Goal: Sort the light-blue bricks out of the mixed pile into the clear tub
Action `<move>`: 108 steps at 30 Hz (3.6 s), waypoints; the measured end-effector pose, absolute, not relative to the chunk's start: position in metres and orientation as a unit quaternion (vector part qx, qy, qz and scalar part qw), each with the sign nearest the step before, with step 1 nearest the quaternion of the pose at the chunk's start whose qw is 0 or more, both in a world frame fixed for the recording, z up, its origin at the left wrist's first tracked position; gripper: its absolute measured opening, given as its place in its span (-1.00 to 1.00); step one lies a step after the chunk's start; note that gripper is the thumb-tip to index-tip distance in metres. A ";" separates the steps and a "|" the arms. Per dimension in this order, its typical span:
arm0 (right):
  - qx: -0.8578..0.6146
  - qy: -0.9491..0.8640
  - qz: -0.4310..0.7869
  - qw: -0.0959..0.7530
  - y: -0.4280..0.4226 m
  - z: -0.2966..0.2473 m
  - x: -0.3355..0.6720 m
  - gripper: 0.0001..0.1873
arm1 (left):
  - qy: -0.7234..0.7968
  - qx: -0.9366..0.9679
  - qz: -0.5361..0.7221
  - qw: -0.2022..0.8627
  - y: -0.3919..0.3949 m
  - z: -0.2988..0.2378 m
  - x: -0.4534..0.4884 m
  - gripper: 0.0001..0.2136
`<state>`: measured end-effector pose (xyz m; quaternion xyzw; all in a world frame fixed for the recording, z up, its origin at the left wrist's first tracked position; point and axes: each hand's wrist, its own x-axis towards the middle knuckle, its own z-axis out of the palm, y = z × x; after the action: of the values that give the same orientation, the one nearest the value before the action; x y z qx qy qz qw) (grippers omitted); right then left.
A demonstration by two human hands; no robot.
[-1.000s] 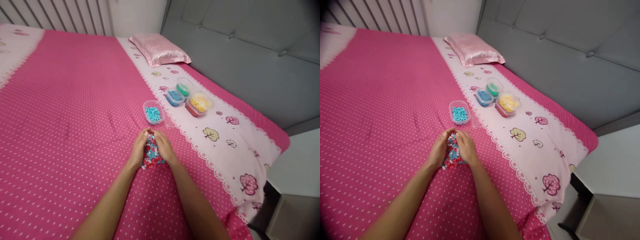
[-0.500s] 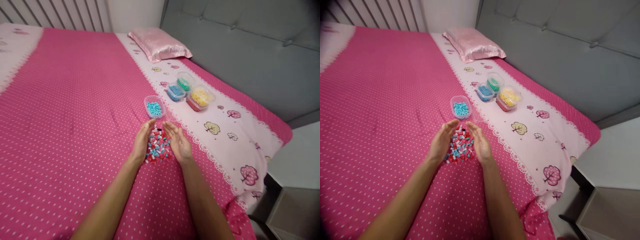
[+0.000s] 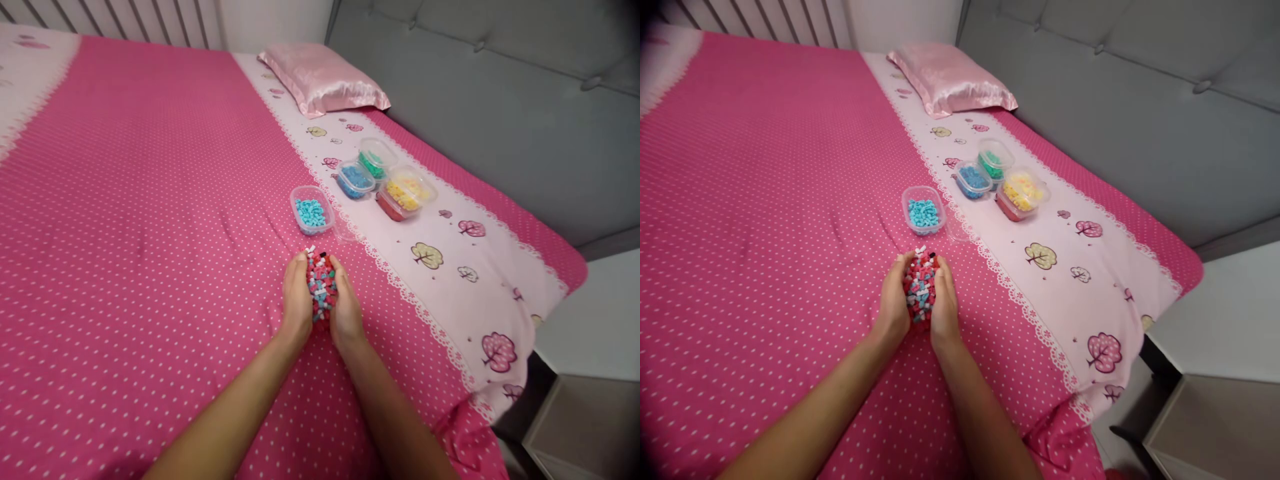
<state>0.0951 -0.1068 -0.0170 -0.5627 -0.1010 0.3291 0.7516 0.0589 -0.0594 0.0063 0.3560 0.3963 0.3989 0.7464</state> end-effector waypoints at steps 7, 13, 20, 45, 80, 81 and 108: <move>-0.444 -0.071 0.365 0.815 -0.087 0.012 0.094 -0.46 | 0.338 0.237 0.381 0.828 -0.055 0.030 0.058 -0.67; -0.448 -0.174 0.337 0.810 -0.087 0.038 0.101 -0.45 | 0.234 0.367 0.395 0.809 -0.039 0.045 0.045 -0.57; -0.558 -0.256 0.212 0.761 -0.115 0.018 0.136 -0.51 | 0.283 0.502 0.387 0.720 -0.008 0.056 0.023 -0.50; -0.842 -0.377 -0.010 0.386 -0.213 -0.020 0.209 -0.75 | 0.209 0.947 0.012 0.244 -0.006 0.068 0.001 -0.73; -0.839 -0.385 -0.009 0.384 -0.217 -0.018 0.205 -0.75 | 0.275 0.931 0.021 0.241 0.006 0.048 0.007 -0.83; -0.839 -0.384 -0.009 0.385 -0.217 -0.018 0.205 -0.75 | 0.288 0.929 0.020 0.232 0.008 0.048 0.006 -0.83; -0.839 -0.384 -0.010 0.385 -0.217 -0.021 0.206 -0.76 | 0.338 0.818 0.064 0.461 0.012 0.048 0.004 -0.82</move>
<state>0.2055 -0.2170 -0.0214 -0.8389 -0.3841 -0.0101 0.3854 0.0045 0.0125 0.0475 0.8183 0.3377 0.0639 0.4607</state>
